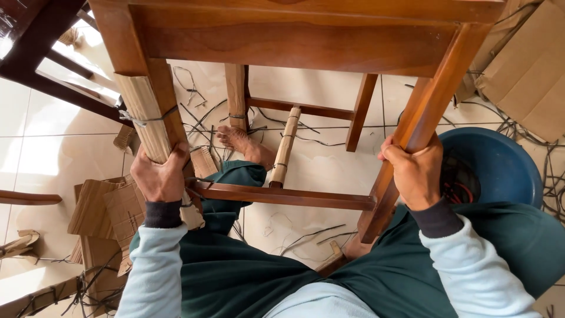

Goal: The person sits on the floor and wraps a cardboard tube around a wooden furniture leg. They secure the cardboard with black wire, twisting it tightly by hand to hold the material in place.

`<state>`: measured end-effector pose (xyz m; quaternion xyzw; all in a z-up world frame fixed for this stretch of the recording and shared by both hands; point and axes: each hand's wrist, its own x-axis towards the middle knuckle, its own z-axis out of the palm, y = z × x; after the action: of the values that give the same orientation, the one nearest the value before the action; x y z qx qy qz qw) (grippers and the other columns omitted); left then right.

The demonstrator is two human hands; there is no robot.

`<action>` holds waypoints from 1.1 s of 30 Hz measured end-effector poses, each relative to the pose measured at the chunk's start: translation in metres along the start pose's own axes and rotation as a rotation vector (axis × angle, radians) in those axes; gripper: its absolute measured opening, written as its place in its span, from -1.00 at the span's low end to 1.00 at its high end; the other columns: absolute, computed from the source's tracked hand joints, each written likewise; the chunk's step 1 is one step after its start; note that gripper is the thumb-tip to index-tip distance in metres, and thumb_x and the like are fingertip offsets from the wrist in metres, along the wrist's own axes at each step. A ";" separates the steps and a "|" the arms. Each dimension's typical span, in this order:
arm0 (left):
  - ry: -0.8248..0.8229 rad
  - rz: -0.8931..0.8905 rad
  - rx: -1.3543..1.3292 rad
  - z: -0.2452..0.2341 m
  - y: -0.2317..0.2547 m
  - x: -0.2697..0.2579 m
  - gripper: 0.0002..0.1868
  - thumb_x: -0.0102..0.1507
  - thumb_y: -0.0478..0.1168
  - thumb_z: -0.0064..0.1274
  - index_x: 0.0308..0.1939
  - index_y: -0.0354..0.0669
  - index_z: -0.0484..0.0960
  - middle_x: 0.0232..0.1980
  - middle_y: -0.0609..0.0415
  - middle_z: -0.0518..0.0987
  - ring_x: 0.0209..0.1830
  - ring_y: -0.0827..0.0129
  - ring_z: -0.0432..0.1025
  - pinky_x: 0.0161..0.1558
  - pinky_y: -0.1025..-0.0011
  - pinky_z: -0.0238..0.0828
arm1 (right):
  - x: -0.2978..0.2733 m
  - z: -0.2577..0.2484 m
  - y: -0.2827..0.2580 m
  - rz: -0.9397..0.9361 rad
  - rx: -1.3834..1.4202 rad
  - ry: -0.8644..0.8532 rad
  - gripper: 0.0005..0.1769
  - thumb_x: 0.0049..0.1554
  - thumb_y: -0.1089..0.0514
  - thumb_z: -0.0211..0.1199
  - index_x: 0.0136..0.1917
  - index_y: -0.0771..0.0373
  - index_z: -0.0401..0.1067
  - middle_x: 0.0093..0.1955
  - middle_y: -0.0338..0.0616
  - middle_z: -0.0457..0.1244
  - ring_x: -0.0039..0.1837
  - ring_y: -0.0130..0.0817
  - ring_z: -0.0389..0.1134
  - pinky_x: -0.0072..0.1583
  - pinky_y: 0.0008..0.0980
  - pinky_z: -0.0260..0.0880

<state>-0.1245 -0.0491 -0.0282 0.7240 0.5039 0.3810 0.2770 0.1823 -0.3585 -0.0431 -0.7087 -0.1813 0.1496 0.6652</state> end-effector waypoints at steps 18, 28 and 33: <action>-0.037 0.100 -0.177 0.078 0.022 0.006 -0.58 0.05 0.03 0.42 -0.36 -0.08 0.51 -0.49 0.00 0.38 -0.34 0.45 0.33 -0.26 0.39 0.34 | 0.018 -0.049 -0.011 -0.092 -0.081 0.011 -0.82 -0.14 0.45 0.24 -0.31 0.20 0.40 -0.39 -0.24 0.24 -0.28 -0.42 0.29 0.07 -0.35 0.36; 0.066 0.058 -0.221 0.096 0.033 -0.018 -0.63 0.05 0.02 0.46 -0.35 0.00 0.57 -0.46 0.07 0.52 -0.37 0.52 0.40 -0.31 0.45 0.36 | 0.077 -0.059 -0.027 -0.073 -0.083 -0.050 -0.87 -0.14 0.42 0.20 -0.31 0.25 0.38 -0.43 -0.16 0.23 -0.33 -0.38 0.29 -0.02 -0.41 0.31; 0.088 0.026 -0.117 0.101 0.041 -0.020 -0.60 0.07 0.01 0.43 -0.33 -0.09 0.54 -0.47 -0.05 0.48 -0.40 0.37 0.44 -0.37 0.35 0.34 | 0.097 -0.057 -0.037 -0.070 -0.128 -0.067 -0.91 -0.15 0.39 0.21 -0.41 0.25 0.40 -0.43 -0.14 0.22 -0.32 -0.35 0.28 -0.05 -0.42 0.28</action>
<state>-0.0230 -0.0832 -0.0573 0.6954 0.4832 0.4450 0.2915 0.2924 -0.3627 0.0007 -0.7375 -0.2375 0.1382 0.6170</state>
